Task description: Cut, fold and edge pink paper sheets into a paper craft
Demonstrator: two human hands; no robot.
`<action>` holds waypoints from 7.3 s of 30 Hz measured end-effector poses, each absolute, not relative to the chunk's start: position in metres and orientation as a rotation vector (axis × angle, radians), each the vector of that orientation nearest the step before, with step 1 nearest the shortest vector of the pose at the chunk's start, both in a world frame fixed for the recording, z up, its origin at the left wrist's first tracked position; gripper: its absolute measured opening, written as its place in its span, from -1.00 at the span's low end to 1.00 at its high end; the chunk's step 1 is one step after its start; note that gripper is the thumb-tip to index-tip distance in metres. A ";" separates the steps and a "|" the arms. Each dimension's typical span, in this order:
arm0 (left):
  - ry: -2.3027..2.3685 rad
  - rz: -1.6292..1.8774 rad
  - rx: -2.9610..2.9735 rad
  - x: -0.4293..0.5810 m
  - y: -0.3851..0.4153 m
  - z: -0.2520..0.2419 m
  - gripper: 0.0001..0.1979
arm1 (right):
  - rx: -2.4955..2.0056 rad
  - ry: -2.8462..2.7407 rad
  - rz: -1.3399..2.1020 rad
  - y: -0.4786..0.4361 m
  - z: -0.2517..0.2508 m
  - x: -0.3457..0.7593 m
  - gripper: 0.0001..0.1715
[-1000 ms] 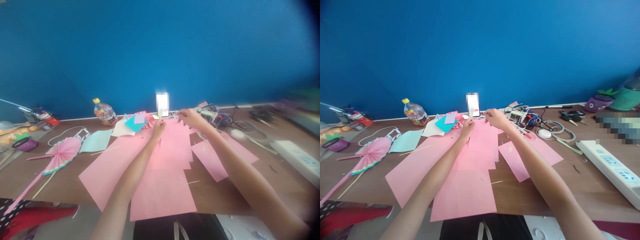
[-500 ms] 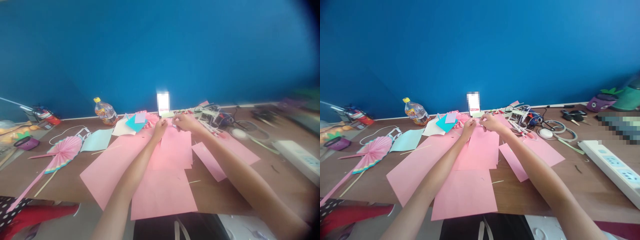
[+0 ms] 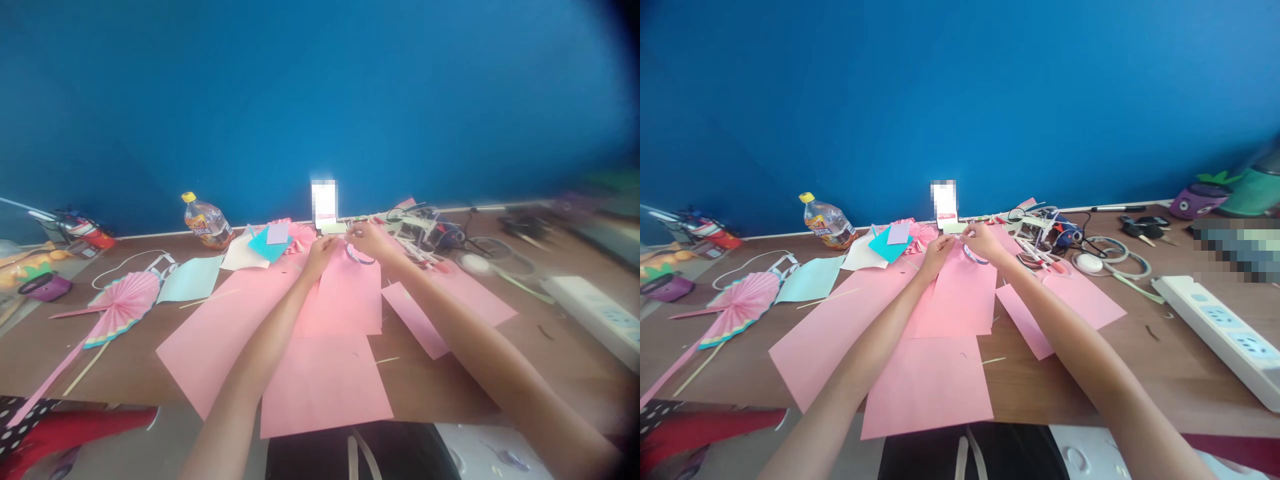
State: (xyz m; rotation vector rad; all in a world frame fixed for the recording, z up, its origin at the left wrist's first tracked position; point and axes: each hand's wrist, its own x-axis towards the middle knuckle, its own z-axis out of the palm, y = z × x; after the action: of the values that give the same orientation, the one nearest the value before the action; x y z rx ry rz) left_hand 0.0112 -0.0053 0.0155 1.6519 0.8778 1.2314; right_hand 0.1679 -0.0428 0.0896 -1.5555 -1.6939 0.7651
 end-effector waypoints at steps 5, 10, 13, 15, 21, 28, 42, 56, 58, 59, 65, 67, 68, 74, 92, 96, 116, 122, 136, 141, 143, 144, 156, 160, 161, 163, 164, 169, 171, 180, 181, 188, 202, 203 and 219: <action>0.907 1.237 1.683 0.011 -0.009 0.020 -0.67 | -1.532 -1.681 0.777 -0.040 0.085 0.170 -0.87; 0.931 1.241 1.726 0.012 -0.010 0.019 -0.66 | -1.492 -1.654 0.833 -0.035 0.078 0.170 -0.86; 0.922 1.256 1.744 0.011 -0.009 0.018 -0.68 | -1.471 -1.632 0.859 -0.033 0.074 0.170 -0.84; 0.913 1.260 1.751 0.011 -0.009 0.018 -0.67 | -1.461 -1.617 0.877 -0.033 0.073 0.169 -0.83; 0.917 1.255 1.748 0.011 -0.011 0.020 -0.64 | -1.461 -1.597 0.880 -0.032 0.072 0.169 -0.90; 0.896 1.254 1.750 0.011 -0.010 0.019 -0.63 | -1.451 -1.551 0.948 -0.033 0.074 0.168 -0.92; 0.862 1.299 1.761 0.012 -0.008 0.016 -0.64 | -1.419 -1.521 1.009 -0.031 0.068 0.169 -0.85; 0.873 1.291 1.764 0.012 -0.009 0.017 -0.64 | -1.450 -1.537 1.003 -0.034 0.071 0.167 -0.85; 0.874 1.296 1.767 0.012 -0.009 0.017 -0.65 | -1.446 -1.535 1.004 -0.034 0.071 0.167 -0.85; 0.881 1.297 1.769 0.012 -0.009 0.017 -0.65 | -1.446 -1.535 1.004 -0.034 0.071 0.167 -0.85; 0.913 1.291 1.784 0.013 -0.012 0.020 -0.66 | -1.429 -1.557 0.994 -0.032 0.067 0.169 -0.85; 0.915 1.288 1.788 0.013 -0.013 0.021 -0.66 | -1.430 -1.558 0.984 -0.030 0.066 0.169 -0.86; 0.916 1.287 1.790 0.013 -0.013 0.021 -0.67 | -1.439 -1.557 0.977 -0.030 0.065 0.169 -0.86; 0.900 1.290 1.782 0.013 -0.012 0.021 -0.68 | -1.473 -1.559 0.978 -0.031 0.067 0.167 -0.87; 0.980 1.374 1.631 0.011 -0.009 0.017 -0.74 | -1.579 -1.811 0.991 -0.055 0.111 0.170 -0.81; 1.012 1.408 1.568 0.009 -0.003 0.011 -0.78 | -1.648 -1.897 0.878 -0.047 0.110 0.181 -0.78; 1.141 1.404 1.573 0.009 0.002 0.002 -0.80 | -1.944 -1.978 0.570 -0.039 0.118 0.221 -0.89; 1.148 1.392 1.644 0.009 -0.001 0.005 -0.79 | -2.076 -2.029 0.571 -0.035 0.117 0.234 -0.86; 1.222 1.375 1.723 0.008 -0.002 0.002 -0.75 | -2.260 -2.054 0.507 -0.035 0.113 0.226 -0.87; 1.217 1.321 1.703 0.008 0.002 -0.002 -0.84 | -2.323 -2.029 0.504 -0.038 0.114 0.221 -0.88; 1.211 1.322 1.677 0.007 0.003 -0.003 -0.84 | -2.317 -2.038 0.497 -0.038 0.113 0.220 -0.90; 1.206 1.324 1.668 0.007 0.003 -0.003 -0.84 | -2.317 -2.044 0.494 -0.038 0.112 0.220 -0.91; 1.225 1.295 1.685 0.007 0.003 -0.002 -0.86 | -2.348 -2.215 0.441 -0.041 0.109 0.212 -0.66; 1.150 1.326 1.666 0.007 0.008 -0.001 -0.85 | -2.326 -2.215 0.455 -0.037 0.105 0.215 -0.64; 1.123 1.344 1.673 0.007 0.008 0.000 -0.84 | -2.321 -2.209 0.476 -0.036 0.104 0.216 -0.65; 1.068 1.378 1.703 0.006 0.008 0.002 -0.84 | -2.298 -2.196 0.543 -0.035 0.104 0.220 -0.67; 1.046 1.392 1.717 0.006 0.007 0.004 -0.84 | -2.279 -2.187 0.569 -0.034 0.105 0.222 -0.68; 1.001 1.439 1.755 0.001 0.004 0.018 -0.83 | -2.146 -2.168 0.528 -0.033 0.110 0.229 -0.68; 0.990 1.474 1.778 -0.001 0.004 0.024 -0.83 | -2.115 -2.173 0.577 -0.033 0.111 0.230 -0.62; 0.986 1.550 1.804 -0.010 0.011 0.037 -0.83 | -1.920 -2.291 0.501 -0.035 0.119 0.231 -0.67; 0.982 1.559 1.799 -0.011 0.011 0.037 -0.83 | -1.899 -2.295 0.479 -0.035 0.119 0.231 -0.68; 0.978 1.556 1.738 -0.012 0.014 0.035 -0.80 | -1.835 -2.232 0.505 -0.029 0.112 0.234 -0.70; 1.032 1.531 1.663 -0.011 0.015 0.033 -0.76 | -1.880 -2.179 0.541 -0.028 0.111 0.234 -0.69; 1.039 1.531 1.663 -0.011 0.015 0.034 -0.76 | -1.884 -2.183 0.541 -0.028 0.110 0.234 -0.69; 1.036 1.504 1.653 -0.011 0.013 0.038 -0.77 | -1.948 -2.218 0.585 -0.026 0.110 0.233 -0.71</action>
State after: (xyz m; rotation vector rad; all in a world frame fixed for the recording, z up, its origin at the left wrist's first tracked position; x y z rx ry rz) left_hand -0.0107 0.0131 0.0384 1.6525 1.0360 1.5041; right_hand 0.2333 -0.0258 0.1099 -1.9481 -2.2177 0.5849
